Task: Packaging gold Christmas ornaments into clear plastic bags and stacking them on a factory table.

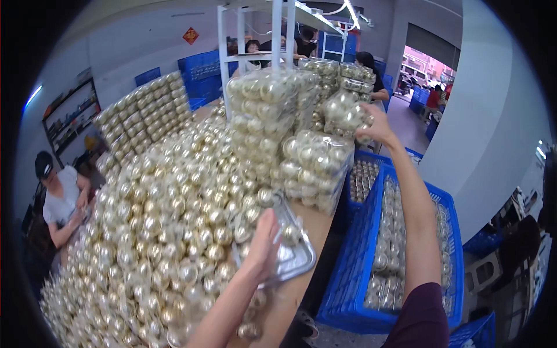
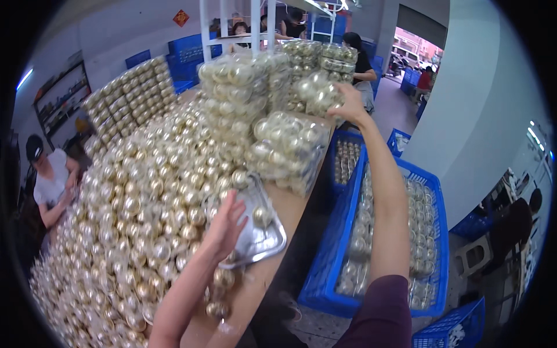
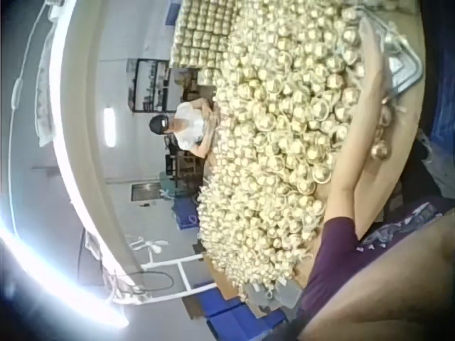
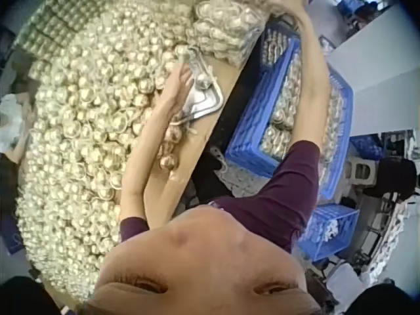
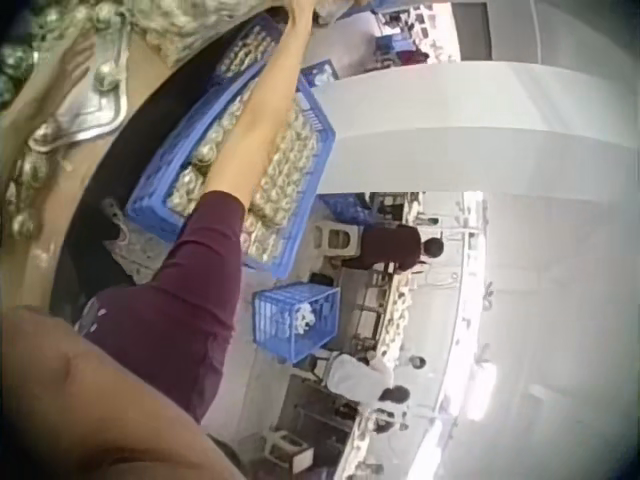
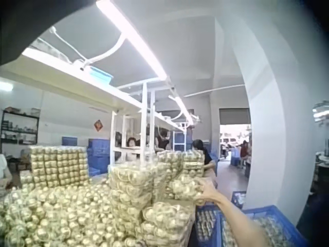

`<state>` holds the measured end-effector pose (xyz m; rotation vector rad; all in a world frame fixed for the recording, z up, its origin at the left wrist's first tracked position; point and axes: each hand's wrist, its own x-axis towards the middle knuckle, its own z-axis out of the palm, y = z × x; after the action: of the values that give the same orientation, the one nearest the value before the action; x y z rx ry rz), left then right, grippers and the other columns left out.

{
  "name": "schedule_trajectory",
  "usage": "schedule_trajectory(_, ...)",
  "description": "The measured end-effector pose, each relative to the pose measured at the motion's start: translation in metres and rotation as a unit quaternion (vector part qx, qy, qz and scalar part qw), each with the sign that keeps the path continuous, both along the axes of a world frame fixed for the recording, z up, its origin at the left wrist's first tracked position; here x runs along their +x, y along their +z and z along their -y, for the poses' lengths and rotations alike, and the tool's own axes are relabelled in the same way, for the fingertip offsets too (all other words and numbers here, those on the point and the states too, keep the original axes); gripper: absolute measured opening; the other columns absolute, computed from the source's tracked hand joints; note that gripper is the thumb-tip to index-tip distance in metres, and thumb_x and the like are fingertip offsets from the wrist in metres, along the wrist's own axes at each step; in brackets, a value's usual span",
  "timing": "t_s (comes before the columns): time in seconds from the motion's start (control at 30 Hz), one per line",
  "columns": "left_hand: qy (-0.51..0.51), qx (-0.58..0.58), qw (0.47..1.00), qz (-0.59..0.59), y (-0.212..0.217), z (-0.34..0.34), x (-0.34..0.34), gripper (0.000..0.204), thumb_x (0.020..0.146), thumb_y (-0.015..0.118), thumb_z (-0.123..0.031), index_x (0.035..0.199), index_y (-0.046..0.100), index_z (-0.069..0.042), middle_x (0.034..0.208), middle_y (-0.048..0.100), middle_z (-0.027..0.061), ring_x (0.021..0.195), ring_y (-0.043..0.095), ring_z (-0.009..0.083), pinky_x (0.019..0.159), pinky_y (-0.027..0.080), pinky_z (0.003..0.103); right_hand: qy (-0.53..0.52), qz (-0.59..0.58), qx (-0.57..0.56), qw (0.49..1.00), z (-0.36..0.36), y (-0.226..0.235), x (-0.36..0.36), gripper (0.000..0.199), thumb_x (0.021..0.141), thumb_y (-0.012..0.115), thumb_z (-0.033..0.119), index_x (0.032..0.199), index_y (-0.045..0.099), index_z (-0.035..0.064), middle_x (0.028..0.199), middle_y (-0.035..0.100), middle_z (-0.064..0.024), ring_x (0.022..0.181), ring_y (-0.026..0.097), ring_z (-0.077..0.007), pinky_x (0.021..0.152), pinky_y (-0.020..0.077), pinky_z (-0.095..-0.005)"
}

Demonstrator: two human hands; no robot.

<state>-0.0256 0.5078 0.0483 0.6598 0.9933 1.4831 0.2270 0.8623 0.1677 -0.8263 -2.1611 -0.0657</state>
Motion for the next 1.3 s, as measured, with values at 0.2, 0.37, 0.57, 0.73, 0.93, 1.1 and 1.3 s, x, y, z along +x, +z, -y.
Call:
schedule_trajectory(0.2, -0.058, -0.107, 0.98, 0.154, 0.051, -0.121, 0.034, 0.12, 0.073, 0.052, -0.079, 0.149, -0.01, -0.011, 0.153, -0.015, 0.0233, 0.142, -0.013, 0.0371, 0.112, -0.001, 0.056, 0.117, 0.129, -0.204, 0.963, -0.038, -0.043, -0.016, 0.086, 0.062, 0.079, 0.039, 0.137, 0.046, 0.0107, 0.142, 0.037, -0.0205, 0.132, 0.033, -0.0355, 0.11, 0.0262, -0.0423)
schedule_trajectory(0.37, 0.005, -0.103, 0.965, 0.24, 0.047, -0.181, 0.04, 0.099, 0.08, 0.057, -0.067, 0.15, 0.01, -0.014, 0.153, 0.01, 0.0166, 0.141, 0.016, 0.0345, 0.106, 0.023, 0.064, 0.159, 0.035, -0.325, 0.931, -0.035, -0.033, -0.009, 0.068, 0.08, 0.07, 0.039, 0.138, 0.046, 0.0136, 0.147, 0.029, -0.0213, 0.138, 0.02, -0.0378, 0.113, 0.0162, -0.0462)
schedule_trajectory(0.57, 0.132, -0.188, 0.955, 0.187, 0.052, -0.193, 0.056, 0.075, 0.082, 0.063, -0.055, 0.14, 0.031, -0.019, 0.136, 0.036, 0.0106, 0.131, 0.034, 0.0309, 0.1, 0.036, 0.06, 0.086, 0.123, -0.133, 0.98, 0.066, -0.015, -0.067, 0.058, 0.077, 0.069, 0.041, 0.12, 0.057, 0.0038, 0.125, 0.052, -0.0147, 0.116, 0.043, -0.0369, 0.1, 0.0298, -0.0522)
schedule_trajectory(0.73, 0.174, -0.231, 0.945, 0.152, 0.057, -0.177, 0.069, 0.058, 0.083, 0.063, -0.041, 0.132, 0.039, -0.021, 0.124, 0.046, 0.0078, 0.121, 0.043, 0.0285, 0.095, 0.042, 0.05, 0.105, 0.037, -0.164, 0.98, 0.095, -0.017, -0.063, 0.05, 0.08, 0.068, 0.035, 0.119, 0.059, 0.0043, 0.126, 0.054, -0.0119, 0.113, 0.045, -0.0364, 0.097, 0.034, -0.0485)
schedule_trajectory(0.93, 0.142, -0.114, 0.944, 0.276, 0.073, -0.136, 0.089, 0.056, 0.087, 0.057, -0.028, 0.137, 0.033, -0.015, 0.132, 0.046, 0.0107, 0.118, 0.049, 0.0271, 0.099, 0.042, 0.045, 0.223, -0.046, -0.165, 0.96, 0.12, 0.015, -0.039, 0.045, 0.071, 0.076, 0.024, 0.111, 0.067, 0.0077, 0.119, 0.062, -0.0063, 0.114, 0.05, -0.0294, 0.094, 0.04, -0.0401)
schedule_trajectory(1.1, 0.123, -0.149, 0.952, 0.237, 0.058, -0.149, 0.102, 0.055, 0.094, 0.049, -0.044, 0.138, 0.035, -0.013, 0.129, 0.048, 0.0092, 0.122, 0.043, 0.0244, 0.105, 0.033, 0.043, 0.183, -0.117, -0.231, 0.948, 0.095, 0.018, -0.032, 0.051, 0.067, 0.079, 0.018, 0.114, 0.065, 0.006, 0.125, 0.057, -0.012, 0.109, 0.053, -0.0299, 0.09, 0.0435, -0.0396)
schedule_trajectory(1.3, 0.235, -0.161, 0.955, 0.08, 0.057, -0.15, 0.105, 0.074, 0.093, 0.043, -0.057, 0.148, 0.018, -0.014, 0.147, 0.03, 0.0135, 0.134, 0.032, 0.0268, 0.111, 0.022, 0.047, 0.183, 0.026, -0.261, 0.947, 0.115, -0.018, -0.035, 0.086, 0.06, 0.08, 0.05, 0.128, 0.053, 0.0063, 0.141, 0.039, -0.0199, 0.123, 0.039, -0.037, 0.101, 0.0303, -0.0473)
